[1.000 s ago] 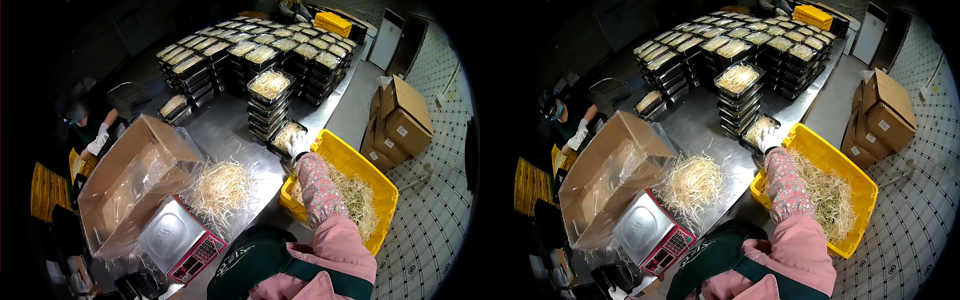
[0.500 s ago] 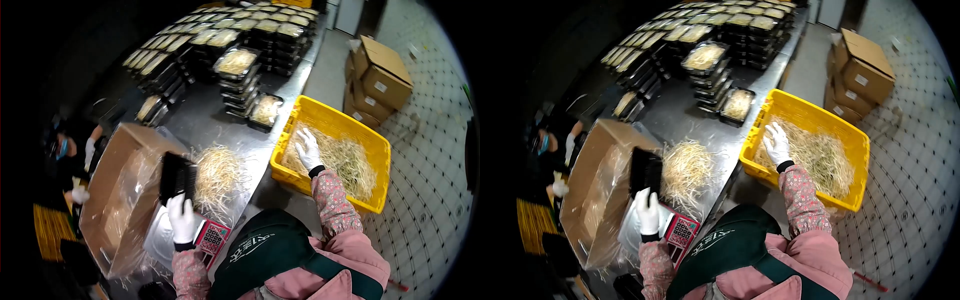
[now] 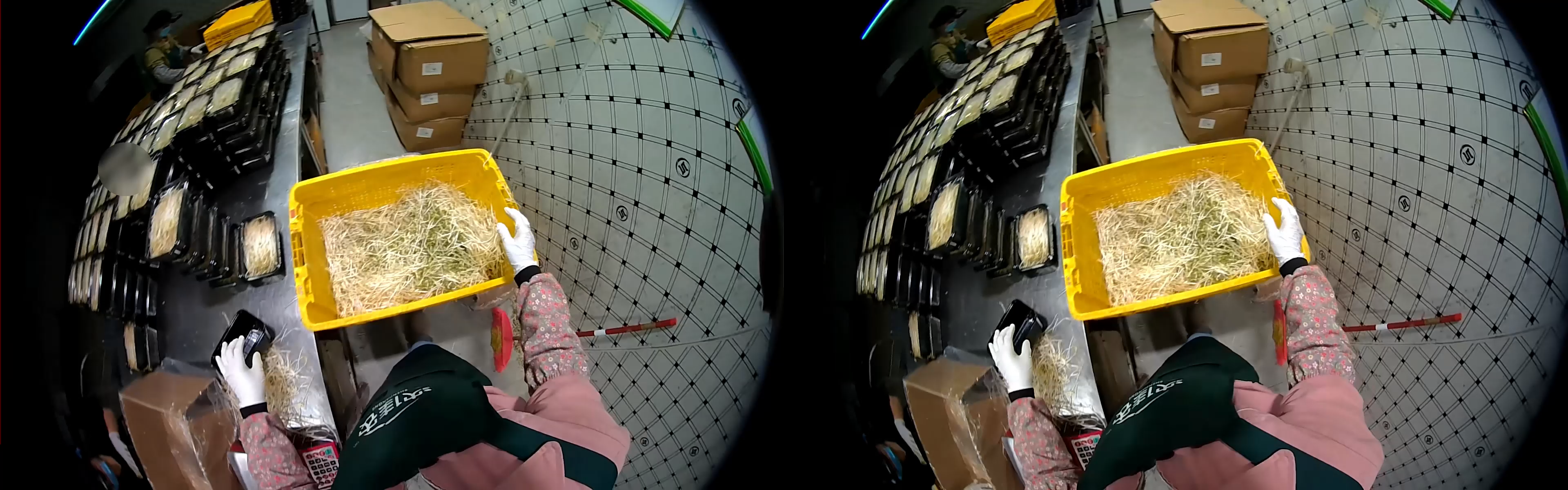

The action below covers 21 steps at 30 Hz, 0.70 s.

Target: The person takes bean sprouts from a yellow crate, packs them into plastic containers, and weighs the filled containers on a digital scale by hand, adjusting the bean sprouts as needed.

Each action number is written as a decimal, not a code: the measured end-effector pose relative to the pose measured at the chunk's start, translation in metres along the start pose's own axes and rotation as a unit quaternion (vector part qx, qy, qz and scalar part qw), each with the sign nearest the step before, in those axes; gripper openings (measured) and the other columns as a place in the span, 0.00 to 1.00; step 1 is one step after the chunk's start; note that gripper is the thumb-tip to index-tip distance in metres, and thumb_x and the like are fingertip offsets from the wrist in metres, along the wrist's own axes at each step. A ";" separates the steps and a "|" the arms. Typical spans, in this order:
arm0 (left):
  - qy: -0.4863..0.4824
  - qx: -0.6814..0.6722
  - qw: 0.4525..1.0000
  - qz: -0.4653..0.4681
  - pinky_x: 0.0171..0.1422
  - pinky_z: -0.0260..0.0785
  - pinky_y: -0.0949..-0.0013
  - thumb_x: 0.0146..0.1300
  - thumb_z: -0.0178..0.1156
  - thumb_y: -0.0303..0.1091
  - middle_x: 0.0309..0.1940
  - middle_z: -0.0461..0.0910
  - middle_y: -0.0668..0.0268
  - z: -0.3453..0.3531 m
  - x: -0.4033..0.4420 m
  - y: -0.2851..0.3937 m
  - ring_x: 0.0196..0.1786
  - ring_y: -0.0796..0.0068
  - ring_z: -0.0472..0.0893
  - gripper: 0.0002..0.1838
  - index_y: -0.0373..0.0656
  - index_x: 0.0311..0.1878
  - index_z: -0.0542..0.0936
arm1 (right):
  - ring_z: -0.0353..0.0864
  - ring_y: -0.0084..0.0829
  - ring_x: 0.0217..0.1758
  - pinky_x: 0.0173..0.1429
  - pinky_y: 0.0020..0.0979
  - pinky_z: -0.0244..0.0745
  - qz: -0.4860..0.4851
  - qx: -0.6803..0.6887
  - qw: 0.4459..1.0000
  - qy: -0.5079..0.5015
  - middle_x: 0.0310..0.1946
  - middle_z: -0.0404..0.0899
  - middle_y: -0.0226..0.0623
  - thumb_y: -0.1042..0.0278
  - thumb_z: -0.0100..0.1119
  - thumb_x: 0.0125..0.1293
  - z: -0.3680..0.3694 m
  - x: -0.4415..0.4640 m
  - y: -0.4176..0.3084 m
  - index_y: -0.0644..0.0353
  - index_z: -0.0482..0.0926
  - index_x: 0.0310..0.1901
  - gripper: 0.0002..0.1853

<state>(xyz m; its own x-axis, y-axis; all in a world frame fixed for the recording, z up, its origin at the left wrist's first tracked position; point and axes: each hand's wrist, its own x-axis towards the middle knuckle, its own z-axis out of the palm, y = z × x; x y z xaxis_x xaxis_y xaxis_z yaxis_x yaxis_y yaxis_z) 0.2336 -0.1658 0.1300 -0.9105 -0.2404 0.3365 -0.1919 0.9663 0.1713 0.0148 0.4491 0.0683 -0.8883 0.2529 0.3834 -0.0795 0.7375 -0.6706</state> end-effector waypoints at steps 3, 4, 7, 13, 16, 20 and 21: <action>-0.047 -0.310 0.947 -0.066 0.70 0.67 0.62 0.63 0.64 0.24 0.56 0.81 0.57 0.020 0.035 0.066 0.62 0.60 0.78 0.21 0.37 0.60 0.79 | 0.70 0.45 0.71 0.74 0.40 0.64 0.050 0.012 0.990 -0.129 0.66 0.73 0.46 0.54 0.64 0.66 0.039 0.045 0.014 0.58 0.73 0.67 0.30; -0.081 -0.402 0.906 -0.107 0.68 0.68 0.65 0.67 0.61 0.25 0.58 0.80 0.58 0.034 0.045 0.096 0.61 0.67 0.78 0.20 0.36 0.62 0.77 | 0.69 0.46 0.71 0.74 0.40 0.64 0.048 -0.014 0.981 -0.186 0.68 0.72 0.48 0.50 0.63 0.65 0.060 0.060 0.026 0.58 0.71 0.68 0.34; -0.229 -0.525 0.807 -0.144 0.70 0.68 0.66 0.71 0.60 0.29 0.58 0.80 0.57 0.062 0.083 0.194 0.62 0.68 0.78 0.22 0.36 0.67 0.74 | 0.68 0.50 0.73 0.75 0.41 0.62 0.085 -0.128 0.935 -0.320 0.69 0.69 0.53 0.42 0.62 0.64 0.108 0.096 0.039 0.60 0.64 0.73 0.42; -0.481 -0.624 0.564 -0.249 0.66 0.71 0.59 0.76 0.54 0.49 0.71 0.69 0.58 0.171 0.106 0.300 0.68 0.61 0.74 0.36 0.41 0.78 0.55 | 0.58 0.49 0.79 0.79 0.43 0.57 0.199 -0.235 0.818 -0.487 0.78 0.52 0.54 0.25 0.63 0.53 0.159 0.127 0.047 0.59 0.35 0.80 0.68; -0.517 -0.616 0.503 -0.316 0.68 0.68 0.49 0.73 0.54 0.60 0.80 0.51 0.54 0.212 0.111 0.324 0.77 0.53 0.61 0.46 0.44 0.81 0.47 | 0.72 0.48 0.69 0.72 0.41 0.67 0.199 -0.172 0.811 -0.522 0.67 0.70 0.59 0.28 0.66 0.51 0.159 0.123 0.047 0.66 0.47 0.77 0.63; -0.537 -0.612 0.461 -0.354 0.69 0.66 0.45 0.71 0.51 0.66 0.83 0.38 0.58 0.258 0.113 0.349 0.81 0.51 0.51 0.51 0.47 0.82 0.39 | 0.81 0.52 0.59 0.65 0.42 0.73 0.151 -0.166 0.813 -0.537 0.53 0.80 0.62 0.30 0.67 0.48 0.143 0.120 0.020 0.72 0.64 0.70 0.58; -0.528 -0.595 0.481 -0.369 0.68 0.66 0.44 0.69 0.51 0.69 0.83 0.36 0.58 0.263 0.115 0.361 0.81 0.51 0.49 0.53 0.46 0.82 0.39 | 0.81 0.52 0.59 0.65 0.42 0.73 0.156 -0.166 0.811 -0.539 0.53 0.80 0.62 0.30 0.67 0.48 0.142 0.118 0.019 0.72 0.64 0.70 0.58</action>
<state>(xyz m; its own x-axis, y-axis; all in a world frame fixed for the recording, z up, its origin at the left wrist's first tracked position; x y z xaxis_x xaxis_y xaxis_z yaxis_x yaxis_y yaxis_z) -0.0363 0.1791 -0.0133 -0.5550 0.3093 -0.7722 -0.8315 -0.2333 0.5042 -0.1560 0.4039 0.0112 -0.7357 -0.1033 -0.6694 0.1915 0.9162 -0.3519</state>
